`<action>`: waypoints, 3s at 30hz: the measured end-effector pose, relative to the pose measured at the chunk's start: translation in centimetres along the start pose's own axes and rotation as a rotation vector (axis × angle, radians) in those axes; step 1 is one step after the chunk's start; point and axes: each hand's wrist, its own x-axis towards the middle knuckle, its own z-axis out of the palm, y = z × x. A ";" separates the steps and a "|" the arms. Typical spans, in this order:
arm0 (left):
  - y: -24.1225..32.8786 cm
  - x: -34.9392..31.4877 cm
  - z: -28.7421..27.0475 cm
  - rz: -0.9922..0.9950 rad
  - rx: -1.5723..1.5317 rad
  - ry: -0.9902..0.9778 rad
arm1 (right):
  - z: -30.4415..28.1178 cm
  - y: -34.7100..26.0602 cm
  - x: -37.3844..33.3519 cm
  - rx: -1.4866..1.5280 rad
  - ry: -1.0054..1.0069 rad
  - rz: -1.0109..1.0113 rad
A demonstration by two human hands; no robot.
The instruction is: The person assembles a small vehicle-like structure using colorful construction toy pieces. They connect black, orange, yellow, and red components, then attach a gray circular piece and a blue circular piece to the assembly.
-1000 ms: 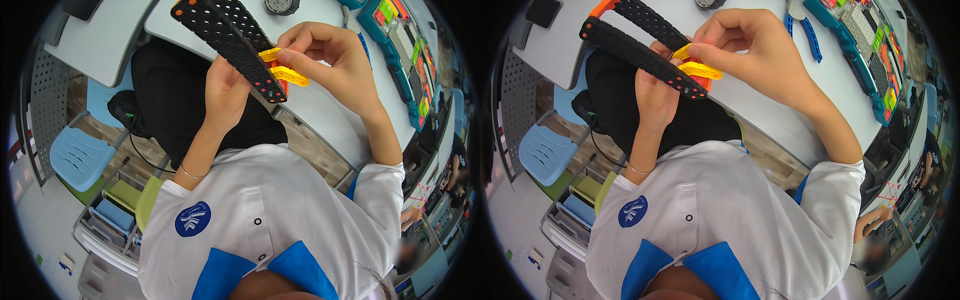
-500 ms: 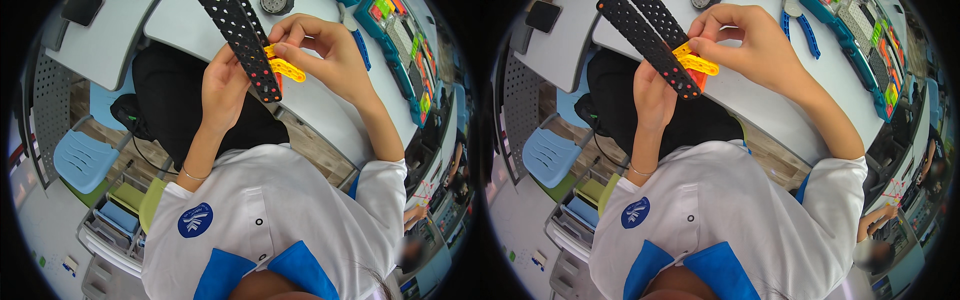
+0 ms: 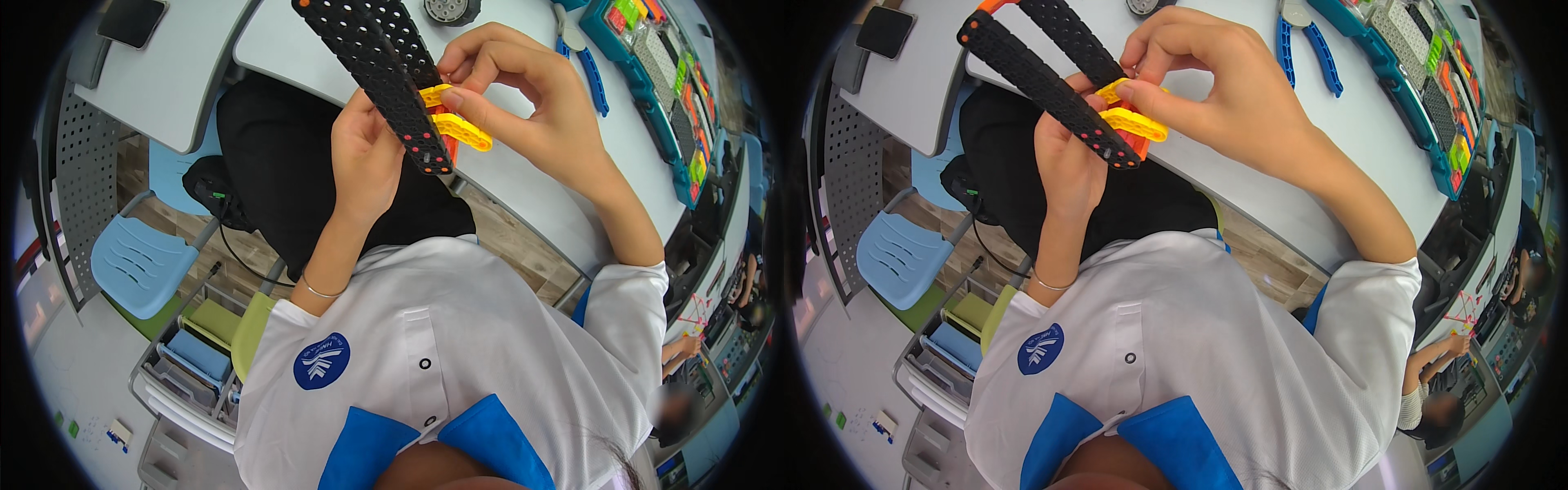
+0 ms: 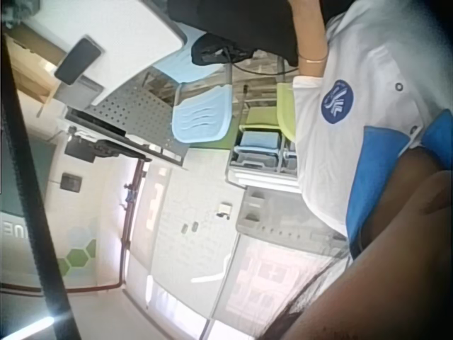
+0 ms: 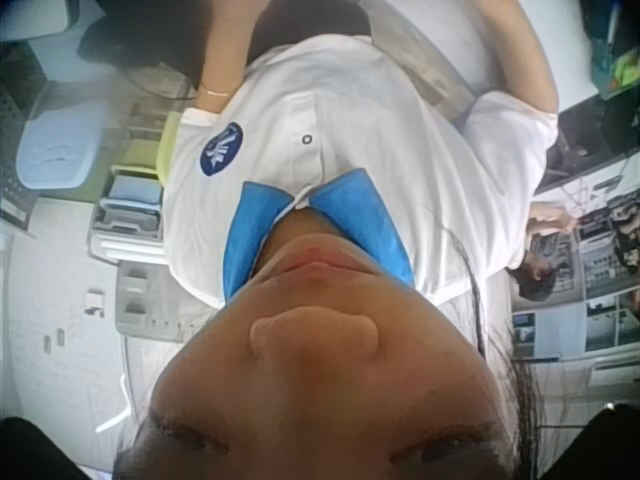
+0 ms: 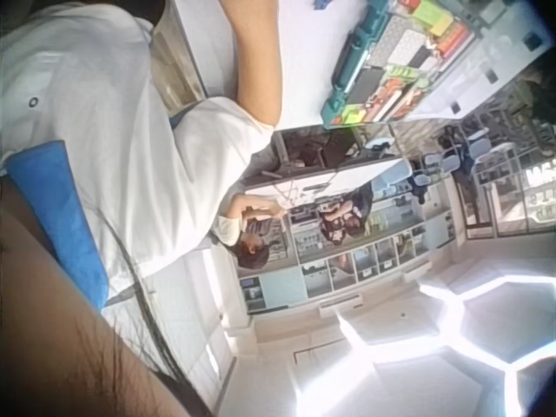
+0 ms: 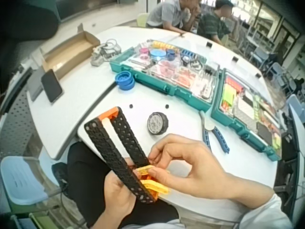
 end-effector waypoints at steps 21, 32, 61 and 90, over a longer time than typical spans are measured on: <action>1.1 0.9 -0.2 -0.038 -0.287 -0.140 | -1.0 -0.9 -0.5 0.055 -0.121 -0.018; 0.6 1.3 0.5 0.377 0.079 -0.019 | -0.4 -1.1 -0.5 0.502 -0.078 0.337; -0.6 2.7 -2.1 0.867 0.831 0.007 | 1.8 3.2 -0.5 0.183 0.088 0.107; -1.7 3.3 -2.1 1.033 0.962 0.148 | 2.3 4.7 -0.5 0.271 0.213 0.047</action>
